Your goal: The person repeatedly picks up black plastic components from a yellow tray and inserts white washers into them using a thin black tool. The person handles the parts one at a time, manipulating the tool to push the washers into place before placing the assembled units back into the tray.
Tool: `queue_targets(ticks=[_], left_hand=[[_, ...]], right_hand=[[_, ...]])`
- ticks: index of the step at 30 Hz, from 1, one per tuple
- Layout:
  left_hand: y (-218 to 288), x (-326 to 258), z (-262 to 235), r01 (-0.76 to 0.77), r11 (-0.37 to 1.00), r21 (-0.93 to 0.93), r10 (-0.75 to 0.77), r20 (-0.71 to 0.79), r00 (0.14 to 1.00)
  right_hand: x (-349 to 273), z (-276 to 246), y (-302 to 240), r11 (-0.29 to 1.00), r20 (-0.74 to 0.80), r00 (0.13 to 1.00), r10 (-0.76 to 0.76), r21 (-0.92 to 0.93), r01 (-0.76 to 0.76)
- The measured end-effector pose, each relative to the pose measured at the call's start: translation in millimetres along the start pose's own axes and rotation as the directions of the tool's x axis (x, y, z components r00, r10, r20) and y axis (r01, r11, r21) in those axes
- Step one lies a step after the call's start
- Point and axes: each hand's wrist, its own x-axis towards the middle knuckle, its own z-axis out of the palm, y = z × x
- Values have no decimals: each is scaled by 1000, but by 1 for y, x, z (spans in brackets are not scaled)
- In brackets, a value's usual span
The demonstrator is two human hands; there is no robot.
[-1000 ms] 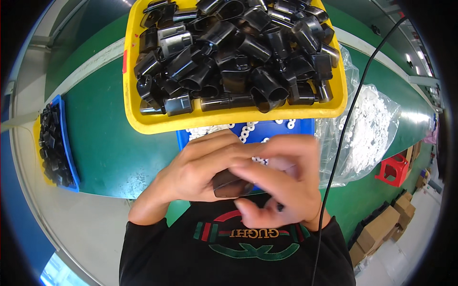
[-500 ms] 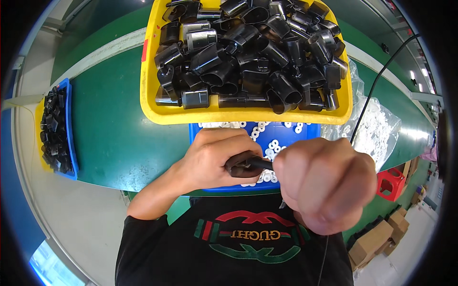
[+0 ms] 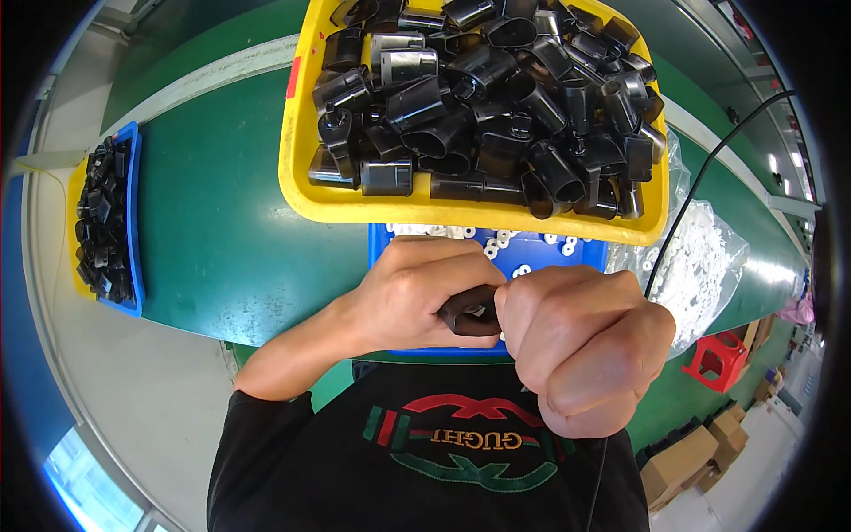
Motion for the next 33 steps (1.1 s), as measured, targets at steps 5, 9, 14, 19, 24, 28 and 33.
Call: queue_targets(ticks=[5,9,14,19,24,28,33], left_hand=[[3,0,-6,14,996,91,-16,18,1000],[3,-2,-8,-9,984,181,3,31,1000],[-2,1,-12,-1,995,103,-4,42,999],[9,7,-18,37,999,38,-37,-13,999],[14,9,-27,62,989,133,-54,-57,997],[18,9,-30,93,973,211,-78,-77,994],[26,22,-52,4,940,342,16,-53,998]], right_hand=[[6,-13,17,989,278,951,-139,-6,146],[12,-12,26,976,335,918,-213,36,214],[-3,-7,20,999,134,990,-32,-12,34],[6,-20,-3,996,104,992,-76,-43,81],[-7,-50,-45,894,130,992,5,-444,54],[-36,-63,-17,406,190,919,345,-913,36],[-65,-60,11,84,33,968,250,-996,12]])
